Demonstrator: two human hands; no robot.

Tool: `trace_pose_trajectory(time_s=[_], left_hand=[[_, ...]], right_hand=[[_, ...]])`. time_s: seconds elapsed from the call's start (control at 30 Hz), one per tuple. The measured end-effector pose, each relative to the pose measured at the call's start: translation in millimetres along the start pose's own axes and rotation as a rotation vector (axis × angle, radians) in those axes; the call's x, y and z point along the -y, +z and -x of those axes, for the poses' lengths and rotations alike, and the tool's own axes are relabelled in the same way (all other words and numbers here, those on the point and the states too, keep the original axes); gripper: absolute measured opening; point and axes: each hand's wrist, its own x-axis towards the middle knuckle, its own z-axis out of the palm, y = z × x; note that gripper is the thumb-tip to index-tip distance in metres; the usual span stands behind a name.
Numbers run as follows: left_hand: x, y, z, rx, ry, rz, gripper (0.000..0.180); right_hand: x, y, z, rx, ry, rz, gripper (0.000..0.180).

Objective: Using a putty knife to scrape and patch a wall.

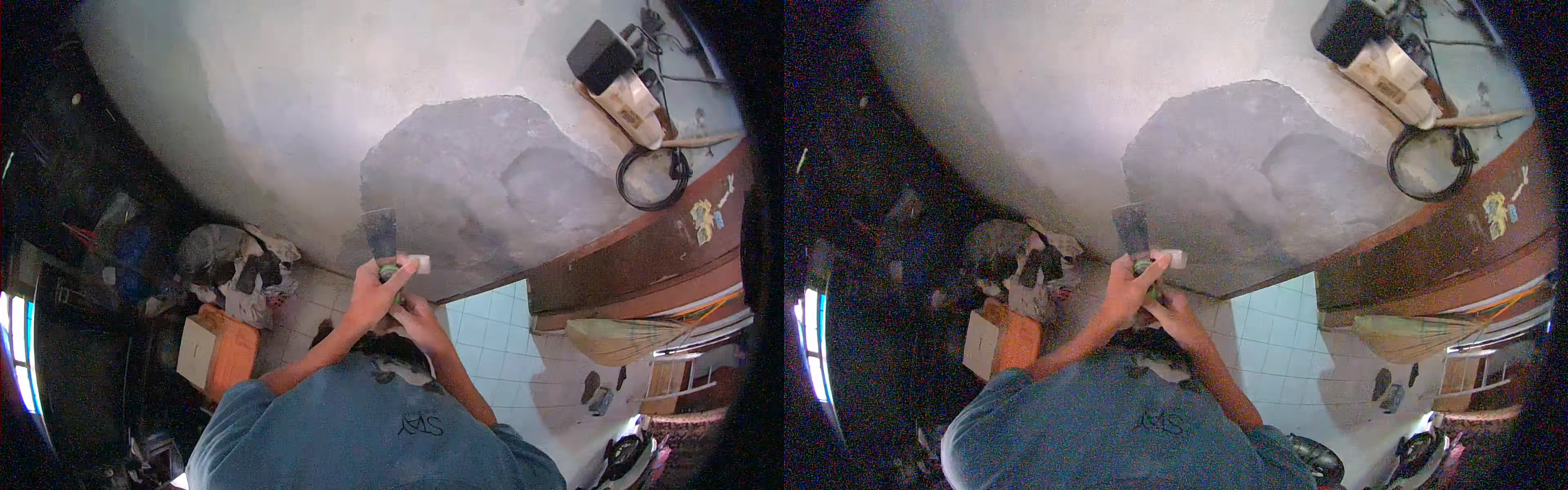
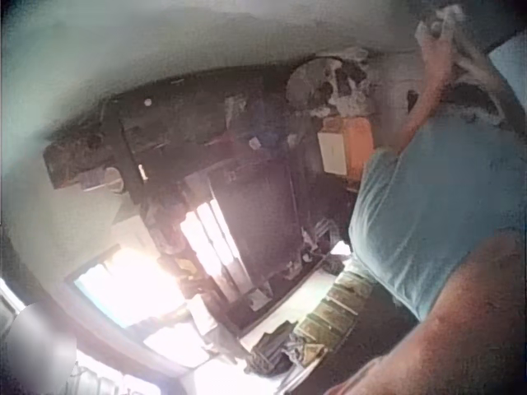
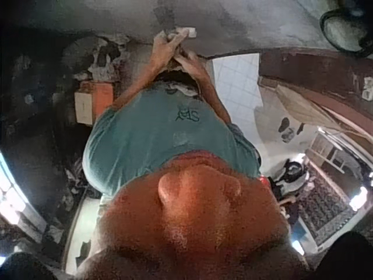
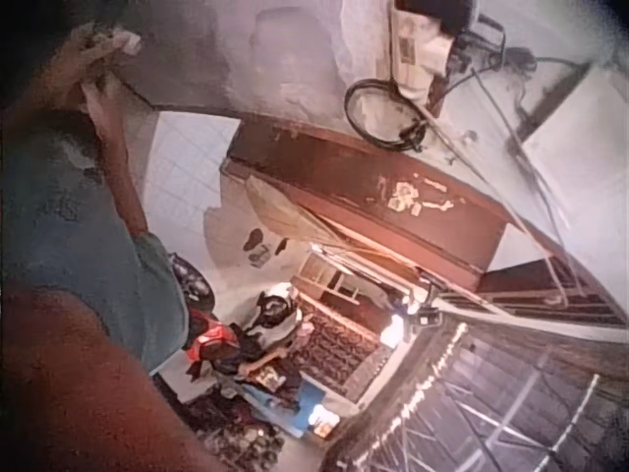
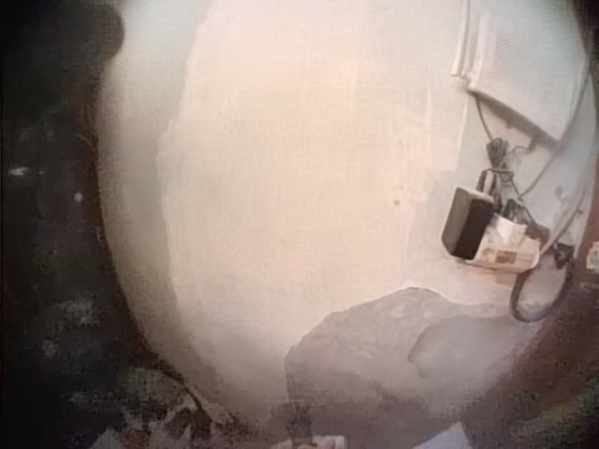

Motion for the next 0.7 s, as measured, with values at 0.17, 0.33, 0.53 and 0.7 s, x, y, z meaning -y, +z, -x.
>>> trace_pose_trajectory(time_s=[0.17,0.33,0.53,0.7], left_hand=[[-54,-24,-7,0.259,-0.074,0.139,0.033],[-78,-38,-26,0.312,0.05,0.296,0.026],[-129,-112,-55,0.133,0.58,0.664,0.017],[-133,-176,-98,-0.171,0.622,0.535,0.022]], right_hand=[[34,16,-5,-0.023,-0.026,0.136,0.037],[53,30,-12,-0.056,-0.289,0.206,0.037],[81,26,1,0.091,-0.127,0.318,0.026],[60,18,-8,-0.279,-0.078,0.181,0.021]])
